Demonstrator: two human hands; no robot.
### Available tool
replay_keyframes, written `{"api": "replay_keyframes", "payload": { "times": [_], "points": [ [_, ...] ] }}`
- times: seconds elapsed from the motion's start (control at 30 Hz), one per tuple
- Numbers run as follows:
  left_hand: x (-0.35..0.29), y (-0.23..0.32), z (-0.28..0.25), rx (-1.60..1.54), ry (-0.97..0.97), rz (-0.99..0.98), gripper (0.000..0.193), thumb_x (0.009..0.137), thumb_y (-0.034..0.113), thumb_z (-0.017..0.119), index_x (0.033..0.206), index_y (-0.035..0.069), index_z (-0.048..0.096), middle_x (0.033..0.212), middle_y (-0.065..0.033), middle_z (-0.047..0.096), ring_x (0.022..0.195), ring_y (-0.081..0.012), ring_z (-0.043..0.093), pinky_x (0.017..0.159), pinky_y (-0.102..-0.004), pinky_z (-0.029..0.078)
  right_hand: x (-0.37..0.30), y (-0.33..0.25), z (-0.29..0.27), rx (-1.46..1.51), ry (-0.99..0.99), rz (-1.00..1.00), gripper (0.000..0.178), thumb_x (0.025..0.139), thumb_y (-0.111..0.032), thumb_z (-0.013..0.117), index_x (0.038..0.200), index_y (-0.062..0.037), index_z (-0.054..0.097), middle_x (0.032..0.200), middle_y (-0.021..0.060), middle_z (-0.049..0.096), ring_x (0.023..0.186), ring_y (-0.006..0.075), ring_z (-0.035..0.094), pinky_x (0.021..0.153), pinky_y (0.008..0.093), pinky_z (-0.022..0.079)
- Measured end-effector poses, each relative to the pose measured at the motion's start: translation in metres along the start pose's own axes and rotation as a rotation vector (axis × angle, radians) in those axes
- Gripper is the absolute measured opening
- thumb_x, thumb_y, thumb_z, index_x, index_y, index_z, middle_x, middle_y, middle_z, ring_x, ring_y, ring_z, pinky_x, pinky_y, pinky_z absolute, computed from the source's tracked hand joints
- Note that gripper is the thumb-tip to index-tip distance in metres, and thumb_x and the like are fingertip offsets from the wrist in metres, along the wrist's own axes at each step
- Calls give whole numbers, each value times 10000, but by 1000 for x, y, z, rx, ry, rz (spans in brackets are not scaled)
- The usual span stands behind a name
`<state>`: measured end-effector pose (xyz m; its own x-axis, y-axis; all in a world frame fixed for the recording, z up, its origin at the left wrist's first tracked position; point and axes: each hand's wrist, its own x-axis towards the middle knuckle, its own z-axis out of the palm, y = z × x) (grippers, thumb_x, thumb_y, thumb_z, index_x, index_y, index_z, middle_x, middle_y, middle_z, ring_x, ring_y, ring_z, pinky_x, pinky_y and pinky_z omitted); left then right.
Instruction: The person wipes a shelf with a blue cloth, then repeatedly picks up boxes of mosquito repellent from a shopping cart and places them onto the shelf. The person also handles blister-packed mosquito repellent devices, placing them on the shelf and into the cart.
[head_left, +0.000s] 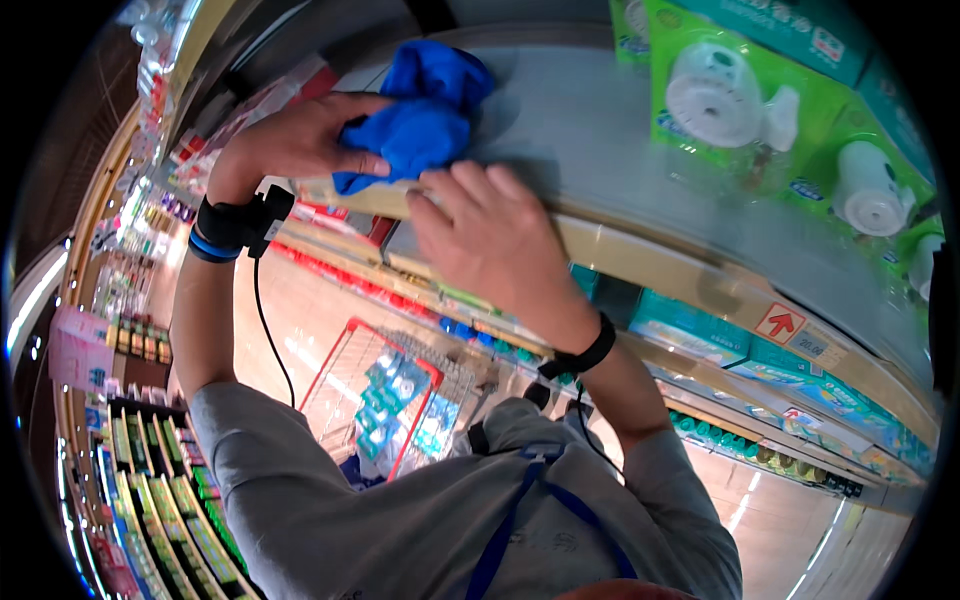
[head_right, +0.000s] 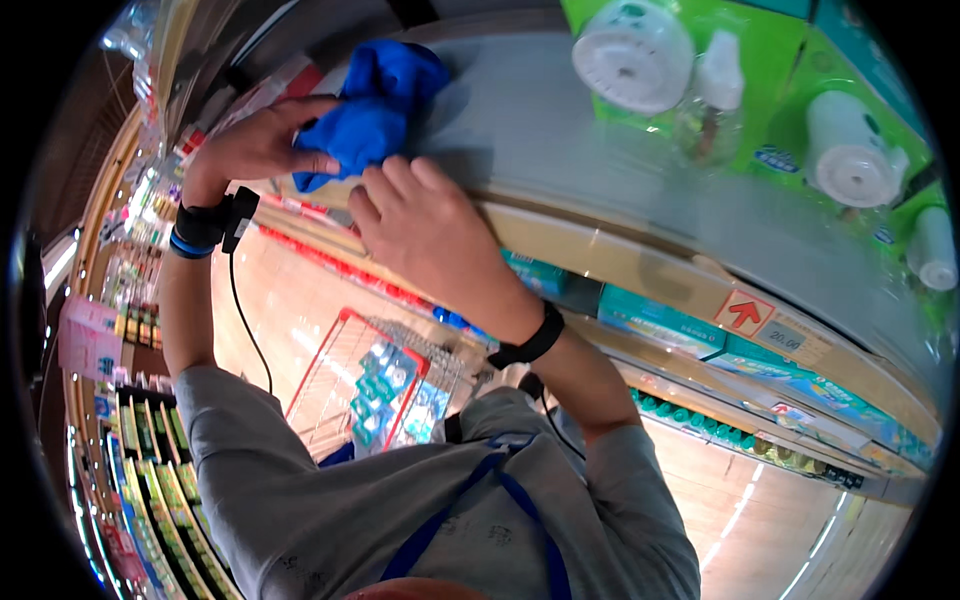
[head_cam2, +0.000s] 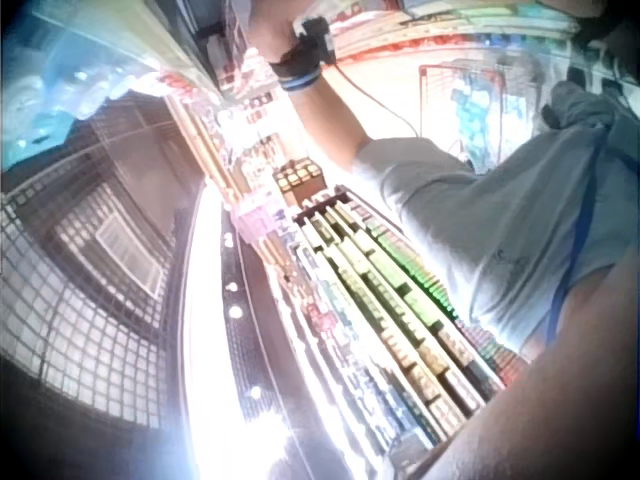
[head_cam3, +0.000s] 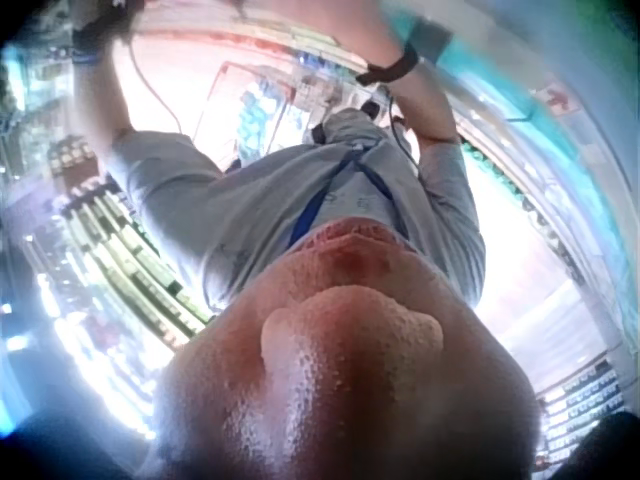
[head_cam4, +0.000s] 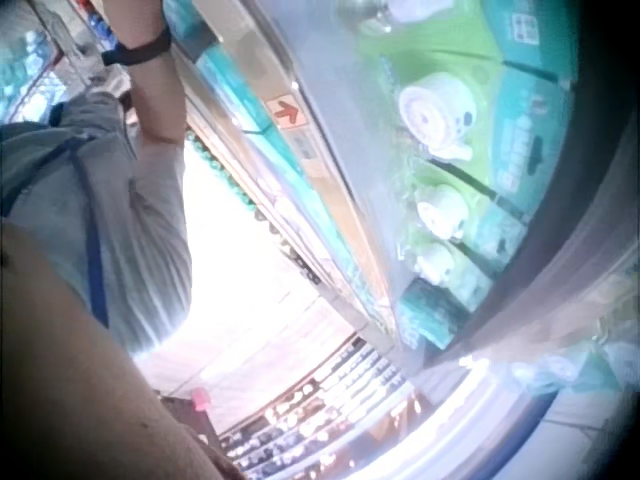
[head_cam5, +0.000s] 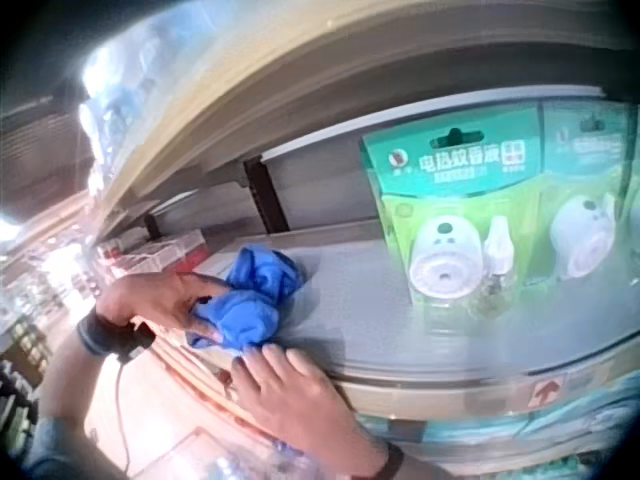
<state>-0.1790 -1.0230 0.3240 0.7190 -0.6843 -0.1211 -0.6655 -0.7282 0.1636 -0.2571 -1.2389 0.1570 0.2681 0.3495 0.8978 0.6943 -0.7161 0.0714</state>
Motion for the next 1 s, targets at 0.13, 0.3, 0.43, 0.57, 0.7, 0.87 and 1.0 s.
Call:
{"api": "replay_keyframes", "payload": {
  "times": [0.13,0.3,0.43,0.57,0.7,0.87,1.0],
  "points": [
    [-41,-27,28,10,268,9,627,889,249,816,1421,43,558,1262,-176,673,1082,-295,698,935,-362,555,1,0,-1,139,118,32,188,852,-191,727,1019,-110,696,1127,-2,664,997,193,629,815,334,456],
    [-130,-19,83,294,637,-117,585,814,-6,755,1367,2,567,1332,-231,602,1135,-452,621,934,-392,535,-7,-9,-12,248,92,32,263,841,-160,761,1098,-115,725,1217,16,686,1070,237,644,861,352,478],
    [-186,17,183,-9,753,-49,384,809,90,795,1172,77,672,1232,-208,612,1079,-431,641,898,-417,535,-38,-47,5,663,12,61,723,756,-163,893,1388,-75,552,1468,200,497,1260,347,577,1022,443,497],
    [-218,30,297,-510,756,-42,296,767,49,802,1037,96,692,1194,-159,619,1133,-388,606,971,-405,489,-96,-126,63,991,-410,235,876,692,-150,921,1453,-118,490,1465,272,395,1307,497,485,1025,527,478],
    [-271,46,376,-807,809,-384,347,681,-80,715,977,81,632,1011,-116,586,998,-354,588,853,-393,474,-123,-205,122,1155,-611,171,660,767,-101,801,1369,-96,530,1339,245,478,1230,487,519,958,508,483],
    [-377,35,438,-964,881,-731,346,697,-81,693,1005,62,630,953,-104,642,906,-329,635,804,-365,497,-166,-318,176,1345,-918,116,669,777,-98,825,1369,-62,513,1228,218,595,1118,452,619,901,472,544],
    [-459,24,470,-878,1052,-1158,304,732,-26,664,1027,37,624,973,-147,663,922,-353,657,826,-381,519,-193,-410,208,1570,-1192,79,588,881,-153,772,1388,-3,515,1159,228,641,1061,386,668,883,417,549]
  ]
}}
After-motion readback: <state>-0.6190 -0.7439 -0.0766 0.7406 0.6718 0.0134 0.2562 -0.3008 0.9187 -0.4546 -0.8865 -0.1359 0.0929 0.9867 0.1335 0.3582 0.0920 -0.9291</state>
